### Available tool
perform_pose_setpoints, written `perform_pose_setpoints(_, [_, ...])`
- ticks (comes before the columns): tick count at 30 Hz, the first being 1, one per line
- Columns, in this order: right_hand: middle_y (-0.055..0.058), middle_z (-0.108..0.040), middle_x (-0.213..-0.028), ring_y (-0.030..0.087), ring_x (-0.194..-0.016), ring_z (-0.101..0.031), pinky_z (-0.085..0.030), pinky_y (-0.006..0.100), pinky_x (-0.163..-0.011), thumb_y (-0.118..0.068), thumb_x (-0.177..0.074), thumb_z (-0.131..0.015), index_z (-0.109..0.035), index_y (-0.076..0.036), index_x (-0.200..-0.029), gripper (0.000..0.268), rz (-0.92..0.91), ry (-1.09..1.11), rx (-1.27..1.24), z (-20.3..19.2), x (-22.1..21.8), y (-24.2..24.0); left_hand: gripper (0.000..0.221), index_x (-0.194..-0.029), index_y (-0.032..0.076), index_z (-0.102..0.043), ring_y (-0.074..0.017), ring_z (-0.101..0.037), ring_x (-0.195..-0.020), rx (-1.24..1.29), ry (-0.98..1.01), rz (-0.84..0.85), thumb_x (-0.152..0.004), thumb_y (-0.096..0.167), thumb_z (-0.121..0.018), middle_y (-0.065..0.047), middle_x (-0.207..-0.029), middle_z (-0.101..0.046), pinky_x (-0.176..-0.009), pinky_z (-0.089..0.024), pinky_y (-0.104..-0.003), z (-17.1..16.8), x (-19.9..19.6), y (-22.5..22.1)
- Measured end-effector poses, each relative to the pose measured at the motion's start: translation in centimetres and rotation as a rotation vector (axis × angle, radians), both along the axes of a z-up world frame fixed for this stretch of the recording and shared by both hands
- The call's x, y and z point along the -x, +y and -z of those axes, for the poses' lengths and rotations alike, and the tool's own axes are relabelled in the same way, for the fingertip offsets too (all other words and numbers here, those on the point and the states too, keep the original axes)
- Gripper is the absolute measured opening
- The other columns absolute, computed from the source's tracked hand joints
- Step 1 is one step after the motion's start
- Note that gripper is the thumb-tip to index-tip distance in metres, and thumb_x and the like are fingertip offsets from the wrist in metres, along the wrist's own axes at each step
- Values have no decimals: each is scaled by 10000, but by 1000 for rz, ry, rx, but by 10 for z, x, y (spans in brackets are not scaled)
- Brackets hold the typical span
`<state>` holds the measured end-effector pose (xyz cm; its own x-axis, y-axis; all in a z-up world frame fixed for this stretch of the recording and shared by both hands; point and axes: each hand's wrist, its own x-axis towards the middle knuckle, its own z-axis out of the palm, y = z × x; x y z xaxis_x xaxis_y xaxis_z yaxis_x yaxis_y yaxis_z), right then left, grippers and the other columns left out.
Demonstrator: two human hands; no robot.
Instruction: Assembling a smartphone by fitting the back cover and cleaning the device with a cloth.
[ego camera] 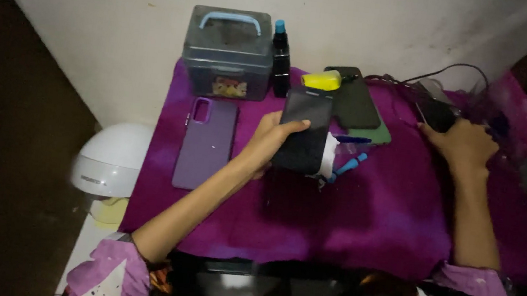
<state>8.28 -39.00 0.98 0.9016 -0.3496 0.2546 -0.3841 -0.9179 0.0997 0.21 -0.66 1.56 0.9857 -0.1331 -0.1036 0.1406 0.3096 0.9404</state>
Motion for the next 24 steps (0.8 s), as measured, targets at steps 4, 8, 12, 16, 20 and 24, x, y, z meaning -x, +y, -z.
perform_pose_setpoints(4, [342,-707,-1179,542,-1065,-686,-550,607,-826,-976,-808,-515,-701,15,-1282,1114,28,33,-53,-18,13,15,338,-1101,52,-687,-202,-688,-869,-10,37,25,-798,199,-717,-90,-990,-721,-703,-542,-306,11,-5,-2])
perform_pose_setpoints(8, [358,-699,-1213,574,-1121,-653,-515,657,-891,-912,-832,-523,-700,-29,-1302,1016,-5,81,-115,-31,19,23,160,-932,85,-674,-154,-639,-719,-77,-20,64,-840,200,-738,-32,-820,-663,-539,-438,-282,22,-10,-4])
perform_pose_setpoints(12, [319,-699,-1242,558,-1140,-644,-528,665,-874,-882,-836,-539,-665,-90,-1379,968,-6,103,-125,-28,16,21,163,-774,116,-619,-108,-567,-534,-99,-59,99,-856,196,-735,13,-649,-570,-368,-342,-265,18,-6,-1])
perform_pose_setpoints(16, [340,-726,-980,557,-918,-686,-537,618,-710,-760,-934,-706,-740,32,-1071,805,-253,-254,15,-8,11,8,162,-964,7,-719,-198,-711,-781,41,-27,115,-833,102,-731,-98,-910,-747,-605,-547,-292,14,-8,1])
perform_pose_setpoints(20, [247,-631,-1228,428,-1170,-595,-461,492,-1013,-223,-849,-911,-650,40,-1156,481,-1120,-556,-315,-33,26,70,214,-917,22,-671,-193,-624,-633,-11,3,64,-798,193,-723,-96,-754,-629,-476,-490,-308,13,-12,4])
perform_pose_setpoints(24, [194,-564,-1357,464,-1308,-533,-424,558,-1117,-56,-659,-906,-641,-69,-1349,739,-1384,-205,-604,-60,71,167,261,-824,-3,-708,-180,-611,-511,-29,-67,43,-776,251,-742,-94,-597,-587,-392,-477,-309,32,-23,5])
